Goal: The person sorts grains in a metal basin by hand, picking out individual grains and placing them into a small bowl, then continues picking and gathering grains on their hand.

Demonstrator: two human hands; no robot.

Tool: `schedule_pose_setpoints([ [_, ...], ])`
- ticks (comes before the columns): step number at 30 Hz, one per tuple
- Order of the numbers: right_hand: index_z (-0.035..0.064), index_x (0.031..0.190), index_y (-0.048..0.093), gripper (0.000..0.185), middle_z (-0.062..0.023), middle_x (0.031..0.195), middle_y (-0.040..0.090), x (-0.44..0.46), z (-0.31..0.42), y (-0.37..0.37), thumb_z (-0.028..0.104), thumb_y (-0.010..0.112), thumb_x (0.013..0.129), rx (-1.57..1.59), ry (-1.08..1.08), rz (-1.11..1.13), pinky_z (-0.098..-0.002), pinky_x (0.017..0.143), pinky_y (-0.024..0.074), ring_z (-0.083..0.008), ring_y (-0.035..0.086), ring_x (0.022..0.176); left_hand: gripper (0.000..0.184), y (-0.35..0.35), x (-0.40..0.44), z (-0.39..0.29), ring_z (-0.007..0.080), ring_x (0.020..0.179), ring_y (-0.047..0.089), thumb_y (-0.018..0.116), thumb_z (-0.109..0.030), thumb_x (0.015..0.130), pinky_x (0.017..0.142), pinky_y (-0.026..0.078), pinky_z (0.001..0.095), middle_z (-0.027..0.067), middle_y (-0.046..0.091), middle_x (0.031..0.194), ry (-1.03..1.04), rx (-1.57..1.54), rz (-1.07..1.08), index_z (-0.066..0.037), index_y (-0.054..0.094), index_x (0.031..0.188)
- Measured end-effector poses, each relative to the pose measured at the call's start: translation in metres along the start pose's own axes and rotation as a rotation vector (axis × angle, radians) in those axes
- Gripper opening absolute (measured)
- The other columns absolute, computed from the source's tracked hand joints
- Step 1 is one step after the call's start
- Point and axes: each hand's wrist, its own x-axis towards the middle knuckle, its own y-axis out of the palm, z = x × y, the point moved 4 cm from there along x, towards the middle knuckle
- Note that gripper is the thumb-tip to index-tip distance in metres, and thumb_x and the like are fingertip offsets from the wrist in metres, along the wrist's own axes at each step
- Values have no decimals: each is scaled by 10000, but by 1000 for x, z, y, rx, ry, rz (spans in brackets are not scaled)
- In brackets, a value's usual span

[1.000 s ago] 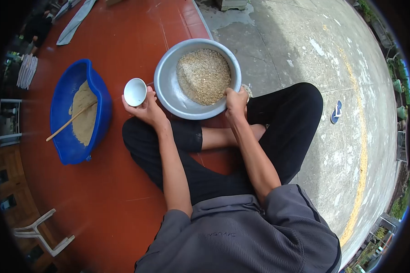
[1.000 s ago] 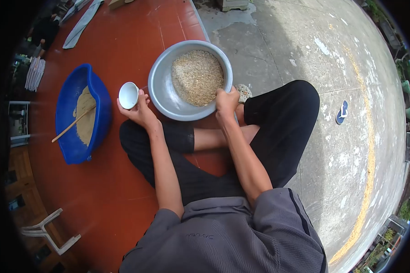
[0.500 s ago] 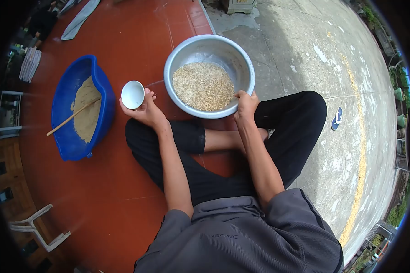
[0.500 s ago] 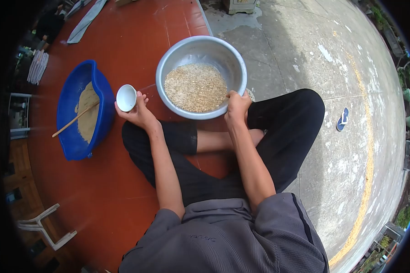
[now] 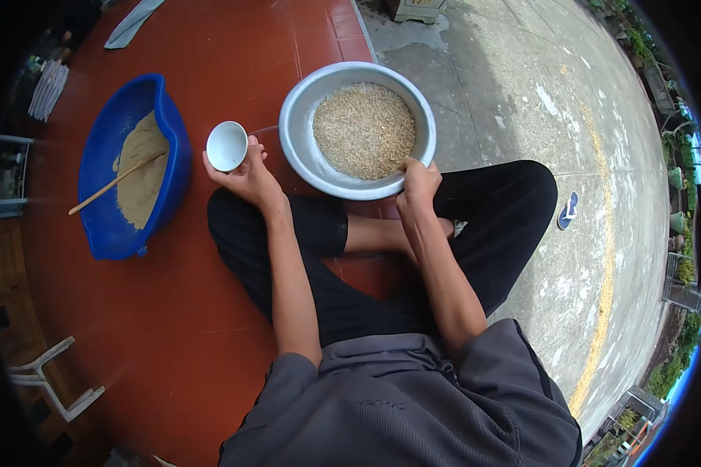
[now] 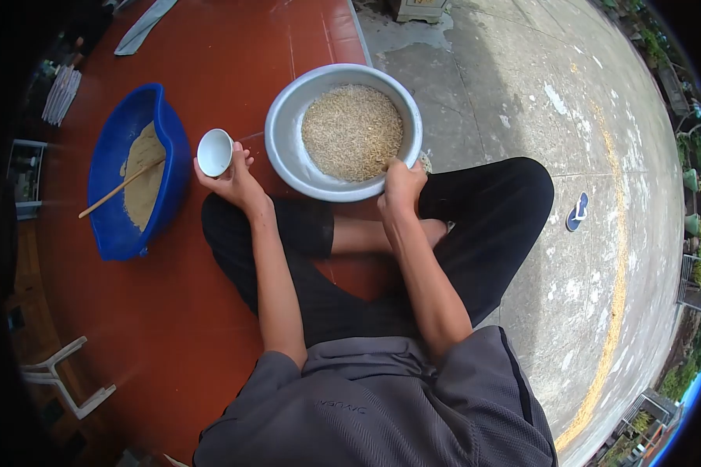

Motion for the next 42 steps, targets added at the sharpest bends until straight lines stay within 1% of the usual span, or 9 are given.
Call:
schedule_pose_setpoints([
  [4, -66, 1104, 658, 336, -112, 953, 671, -16, 18, -26, -139, 595, 783, 7, 26, 68, -382, 703, 556, -225, 659, 765, 864, 5, 3, 2, 197, 972, 726, 774, -24, 1013, 791, 632, 321, 182, 681, 1266, 2, -13, -6, -40, 202, 1661],
  [8, -41, 1049, 673, 279, -61, 835, 639, -6, 18, -14, -120, 605, 789, 47, -74, -79, -336, 595, 447, -158, 589, 677, 871, 6, 0, 3, 193, 984, 720, 778, -30, 1011, 798, 627, 317, 180, 669, 1282, -17, -4, 1, -37, 201, 1664],
  [16, -58, 1064, 664, 285, -96, 898, 648, -4, 11, -5, -118, 608, 791, 137, 31, 27, -363, 727, 524, -215, 630, 780, 869, 1, -2, 4, 205, 995, 724, 775, -25, 1010, 794, 623, 310, 188, 667, 1311, -27, 26, 3, -45, 204, 1665],
  [22, -43, 1010, 676, 257, -71, 856, 647, -10, -24, -7, -104, 624, 765, -106, 4, -6, -360, 645, 487, -185, 609, 720, 865, 3, 1, 3, 200, 1000, 724, 781, -21, 1005, 800, 630, 316, 191, 656, 1318, -17, -13, 17, -54, 216, 1660],
  [32, -39, 1080, 689, 263, -67, 864, 663, 1, -49, -15, -63, 637, 823, -149, -30, 102, -346, 635, 490, -170, 616, 711, 951, 33, -19, 3, 317, 1357, 632, 866, -18, 922, 1161, 551, 461, 236, 518, 1522, -2, 52, 228, -28, 268, 1662],
  [33, -49, 1239, 703, 410, -121, 973, 748, 13, -52, -19, 6, 673, 833, -277, -16, 153, -383, 768, 548, -205, 684, 822, 935, 40, -27, 2, 319, 1377, 619, 861, 5, 913, 1161, 554, 455, 226, 516, 1535, -45, 58, 303, -28, 294, 1656],
  [36, -56, 1412, 645, 564, -222, 1201, 754, 29, -35, -22, 52, 694, 861, -558, -254, 160, -444, 901, 580, -297, 735, 988, 894, 55, -45, 9, 322, 1428, 583, 850, 68, 883, 1161, 561, 430, 203, 520, 1551, -163, 37, 503, -5, 361, 1628],
  [40, -18, 1581, 503, 765, -308, 1341, 629, -32, 54, 5, 66, 736, 857, -1179, -1049, 88, -504, 1053, 547, -459, 677, 1182, 881, 56, -53, 18, 327, 1429, 590, 912, -15, 837, 1184, 513, 439, 215, 572, 1536, -4, 293, 607, -12, 448, 1586],
  [42, 38, 1631, 454, 863, -307, 1429, 578, -20, 55, 24, 97, 798, 841, -1169, -861, 595, -502, 1106, 521, -485, 628, 1260, 880, 56, -55, 23, 342, 1420, 599, 935, -68, 828, 1173, 506, 449, 222, 589, 1527, 13, 360, 613, -9, 470, 1573],
])
